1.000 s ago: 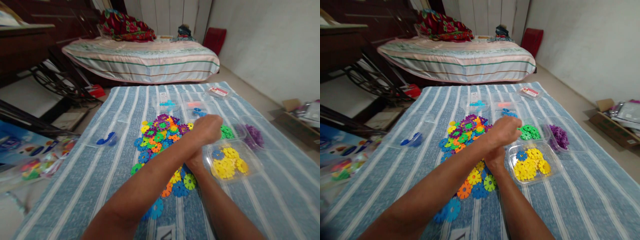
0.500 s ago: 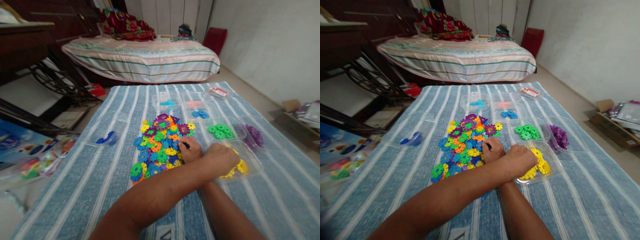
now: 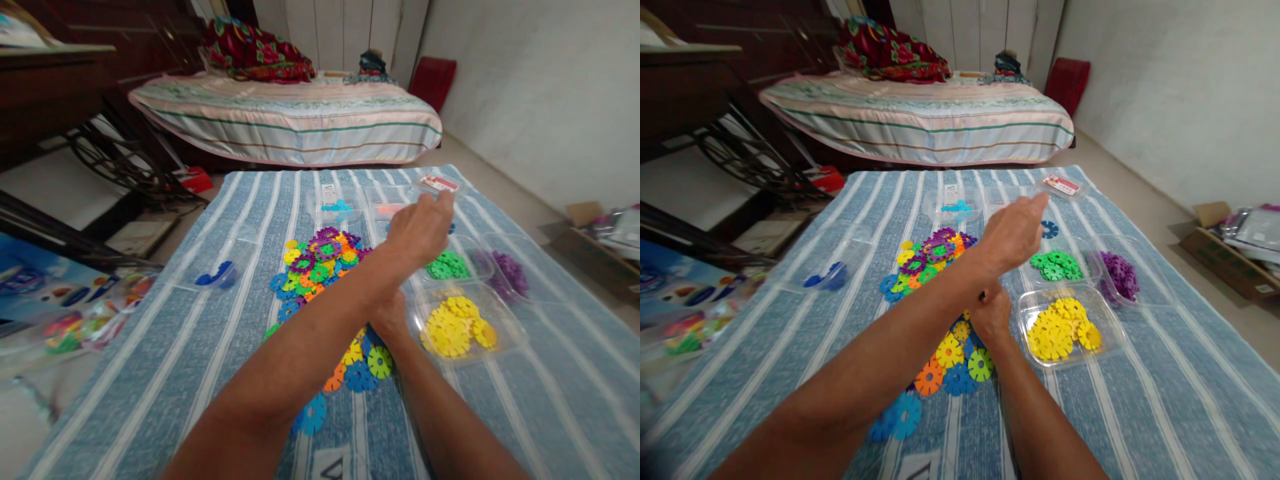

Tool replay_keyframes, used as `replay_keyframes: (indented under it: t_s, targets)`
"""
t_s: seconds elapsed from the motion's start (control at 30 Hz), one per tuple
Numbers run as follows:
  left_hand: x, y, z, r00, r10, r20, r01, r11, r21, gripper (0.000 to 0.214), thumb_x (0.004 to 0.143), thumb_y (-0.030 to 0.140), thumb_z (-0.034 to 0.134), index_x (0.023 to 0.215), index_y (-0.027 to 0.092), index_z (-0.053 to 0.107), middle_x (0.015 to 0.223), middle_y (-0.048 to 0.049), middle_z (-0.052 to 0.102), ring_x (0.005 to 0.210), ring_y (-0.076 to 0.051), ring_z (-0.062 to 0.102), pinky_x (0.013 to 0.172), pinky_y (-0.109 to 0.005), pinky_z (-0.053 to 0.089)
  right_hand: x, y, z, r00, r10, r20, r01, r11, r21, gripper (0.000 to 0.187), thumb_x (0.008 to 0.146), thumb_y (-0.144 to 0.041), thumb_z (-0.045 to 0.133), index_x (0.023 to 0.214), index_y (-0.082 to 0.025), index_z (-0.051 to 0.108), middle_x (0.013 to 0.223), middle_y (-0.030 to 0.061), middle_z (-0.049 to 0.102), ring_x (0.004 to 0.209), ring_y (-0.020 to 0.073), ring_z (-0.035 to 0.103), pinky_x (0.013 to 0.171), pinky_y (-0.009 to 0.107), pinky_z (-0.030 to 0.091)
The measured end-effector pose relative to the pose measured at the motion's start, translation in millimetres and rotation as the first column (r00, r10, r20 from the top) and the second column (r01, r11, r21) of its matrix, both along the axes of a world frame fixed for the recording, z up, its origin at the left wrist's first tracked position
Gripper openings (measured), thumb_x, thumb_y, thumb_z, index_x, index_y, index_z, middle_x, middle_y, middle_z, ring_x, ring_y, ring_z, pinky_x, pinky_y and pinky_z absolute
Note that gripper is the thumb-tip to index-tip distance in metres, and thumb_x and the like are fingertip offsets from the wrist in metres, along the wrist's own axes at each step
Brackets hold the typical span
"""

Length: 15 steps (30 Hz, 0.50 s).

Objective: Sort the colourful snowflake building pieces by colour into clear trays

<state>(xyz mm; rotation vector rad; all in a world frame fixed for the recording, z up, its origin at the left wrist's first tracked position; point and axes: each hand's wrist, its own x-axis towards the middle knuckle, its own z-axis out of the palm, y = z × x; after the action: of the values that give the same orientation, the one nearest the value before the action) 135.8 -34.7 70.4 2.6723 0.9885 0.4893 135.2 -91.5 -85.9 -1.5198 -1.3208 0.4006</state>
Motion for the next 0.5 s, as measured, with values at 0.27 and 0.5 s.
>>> replay_keyframes:
  t_s: [0.27, 0.5]
  targets:
    - [-74.0, 11.3, -5.2, 0.962, -0.029, -0.272, 0.029, 1.0, -0.002, 0.019, 0.084, 0.019, 0.046, 0.088, 0.013, 0.063, 0.09, -0.0118, 0.067, 0.089, -0.024, 0.062, 0.075, -0.035, 0.047, -5.6, -2.3, 5.6, 0.998, 0.0, -0.064, 0.002, 1.0, 0.028, 0.012, 0.077, -0.024, 0.052, 0.073, -0.021, 0.063, 0.078, 0.001, 0.063, 0.075, 0.016, 0.058, 0.071, 0.028, 0.045]
    - [-139.5, -34.8, -39.8, 0.904, -0.095, -0.417, 0.039, 0.989, -0.142, 0.016, 0.082, 0.019, 0.046, 0.08, 0.017, 0.061, 0.082, -0.0076, 0.067, 0.081, -0.024, 0.063, 0.068, -0.033, 0.047, -3.2, -3.6, 3.4, 0.999, 0.01, -0.046, -0.009, 1.0, 0.028, 0.011, 0.076, -0.025, 0.054, 0.073, -0.021, 0.064, 0.077, 0.0005, 0.062, 0.075, 0.0159, 0.058, 0.07, 0.028, 0.044]
